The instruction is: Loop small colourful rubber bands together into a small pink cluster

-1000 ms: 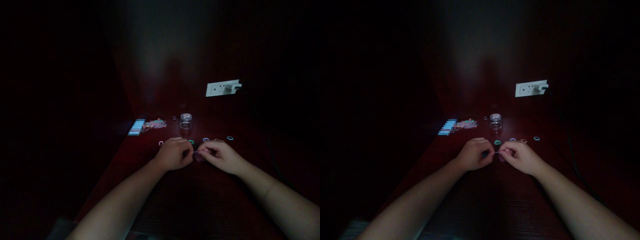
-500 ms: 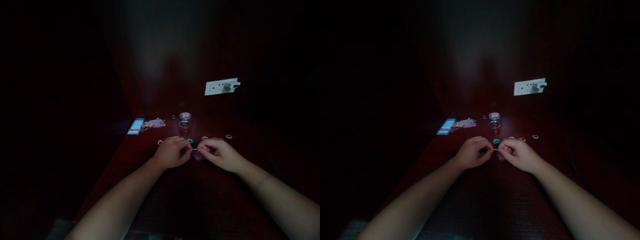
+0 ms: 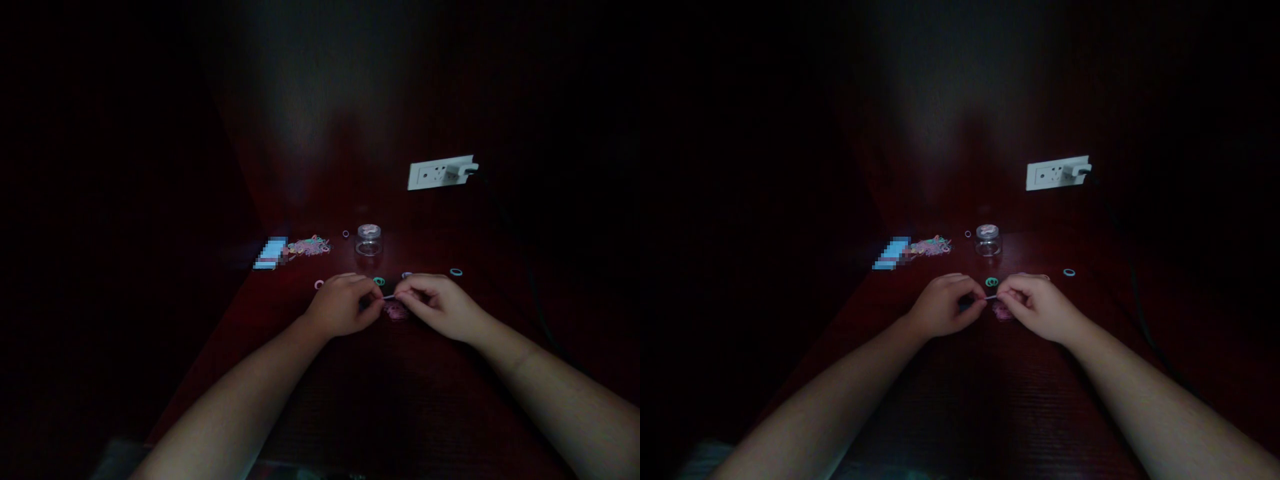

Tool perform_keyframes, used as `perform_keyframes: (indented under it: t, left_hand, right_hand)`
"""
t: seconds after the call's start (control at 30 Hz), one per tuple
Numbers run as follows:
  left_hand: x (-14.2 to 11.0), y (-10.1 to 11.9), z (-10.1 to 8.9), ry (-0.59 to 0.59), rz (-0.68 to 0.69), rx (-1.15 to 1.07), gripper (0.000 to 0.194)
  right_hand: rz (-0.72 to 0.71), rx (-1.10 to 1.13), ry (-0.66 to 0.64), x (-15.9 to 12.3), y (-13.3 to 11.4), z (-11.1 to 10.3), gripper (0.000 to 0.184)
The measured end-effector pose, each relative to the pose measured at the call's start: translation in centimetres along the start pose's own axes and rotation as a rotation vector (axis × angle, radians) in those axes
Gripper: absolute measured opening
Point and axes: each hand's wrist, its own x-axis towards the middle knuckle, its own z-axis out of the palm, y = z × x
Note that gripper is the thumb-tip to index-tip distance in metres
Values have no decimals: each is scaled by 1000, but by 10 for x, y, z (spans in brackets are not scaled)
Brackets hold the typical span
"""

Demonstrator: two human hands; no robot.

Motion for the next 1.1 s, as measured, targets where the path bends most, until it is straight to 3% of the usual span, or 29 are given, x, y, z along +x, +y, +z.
perform_keyframes:
  t: [0.57, 0.7, 0.93, 1.1]
  left_hand:
    - [-1, 0, 0, 7, -1, -21, 9]
    - [-1, 0, 0, 15, 6, -21, 8]
    - [-3, -5, -1, 18, -15, 13, 12]
    - [-5, -8, 2, 14, -21, 24, 11]
  right_hand:
    - [7, 34, 22, -1, 0, 0, 23]
    - [4, -58, 7, -2, 5, -13, 22]
    - [331, -323, -69, -11, 34, -72, 17]
    - [484, -351, -215, -13, 31, -81, 14]
